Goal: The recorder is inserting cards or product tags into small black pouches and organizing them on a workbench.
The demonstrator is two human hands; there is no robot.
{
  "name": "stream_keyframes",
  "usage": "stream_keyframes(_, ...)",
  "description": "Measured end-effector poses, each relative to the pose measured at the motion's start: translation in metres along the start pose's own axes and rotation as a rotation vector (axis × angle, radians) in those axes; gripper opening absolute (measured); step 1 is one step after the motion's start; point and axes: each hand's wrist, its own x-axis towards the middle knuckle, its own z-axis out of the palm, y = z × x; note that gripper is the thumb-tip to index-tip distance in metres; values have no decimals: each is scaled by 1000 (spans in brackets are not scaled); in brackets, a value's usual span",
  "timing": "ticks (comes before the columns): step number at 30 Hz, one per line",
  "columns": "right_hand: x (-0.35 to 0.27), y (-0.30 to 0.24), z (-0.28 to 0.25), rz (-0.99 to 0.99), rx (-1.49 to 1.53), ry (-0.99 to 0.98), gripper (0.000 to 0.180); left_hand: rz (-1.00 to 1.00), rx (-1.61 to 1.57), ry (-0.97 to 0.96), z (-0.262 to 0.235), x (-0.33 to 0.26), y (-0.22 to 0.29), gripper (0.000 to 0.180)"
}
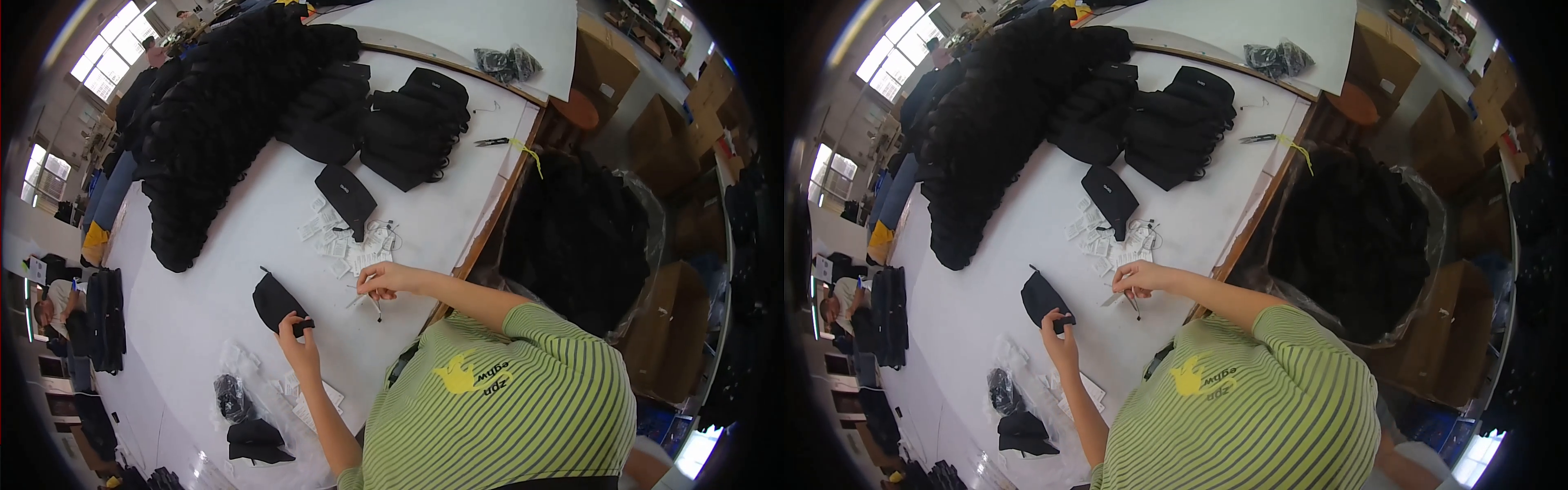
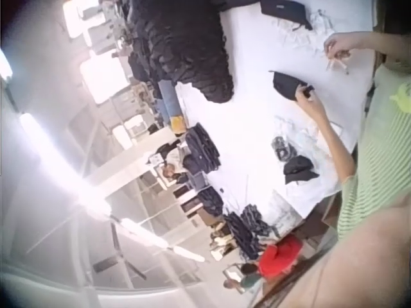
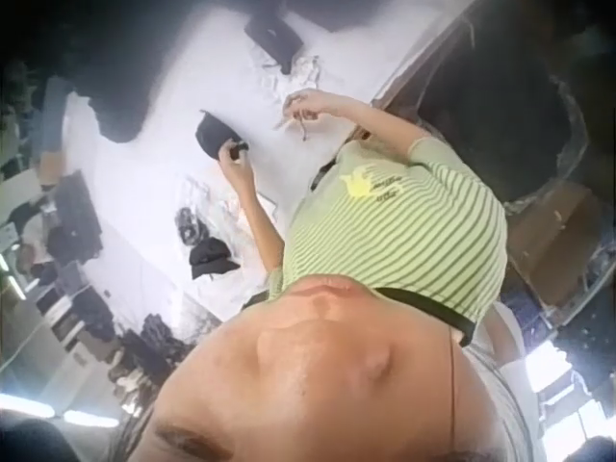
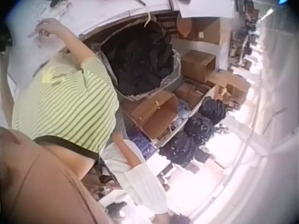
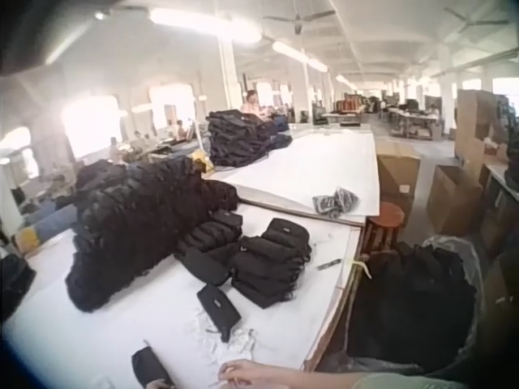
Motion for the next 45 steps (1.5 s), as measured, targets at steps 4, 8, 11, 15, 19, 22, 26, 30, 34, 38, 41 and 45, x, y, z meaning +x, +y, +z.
stream_keyframes(4,-3,-8,-65,-685,-824,605,27,58,56,-19,18,-16,-1,13)
stream_keyframes(8,-38,-75,-172,-457,-479,853,20,3,163,69,43,-24,-8,16)
stream_keyframes(11,-72,-113,-303,-536,-677,1439,20,-37,278,56,62,-24,9,14)
stream_keyframes(15,-105,-154,-430,-378,-866,1782,31,-96,435,63,85,-32,13,16)
stream_keyframes(19,-101,-180,-480,-118,-901,1937,53,-120,463,23,89,-36,6,20)
stream_keyframes(22,-87,-194,-499,154,-993,1816,79,-72,601,52,88,-34,3,33)
stream_keyframes(26,-70,-200,-506,312,-988,1817,73,44,533,113,90,-39,-43,27)
stream_keyframes(30,-71,-187,-533,96,-973,1926,53,298,652,238,96,-17,-14,27)
stream_keyframes(34,-76,-194,-531,49,-977,1900,40,2,337,182,104,-47,-71,27)
stream_keyframes(38,-88,-189,-532,56,-969,1844,37,13,336,154,105,-36,-45,28)
stream_keyframes(41,-91,-171,-550,-185,-854,1904,38,-27,482,112,95,-25,10,27)
stream_keyframes(45,-115,-164,-582,-396,-868,2035,40,-195,488,-44,89,-25,20,24)
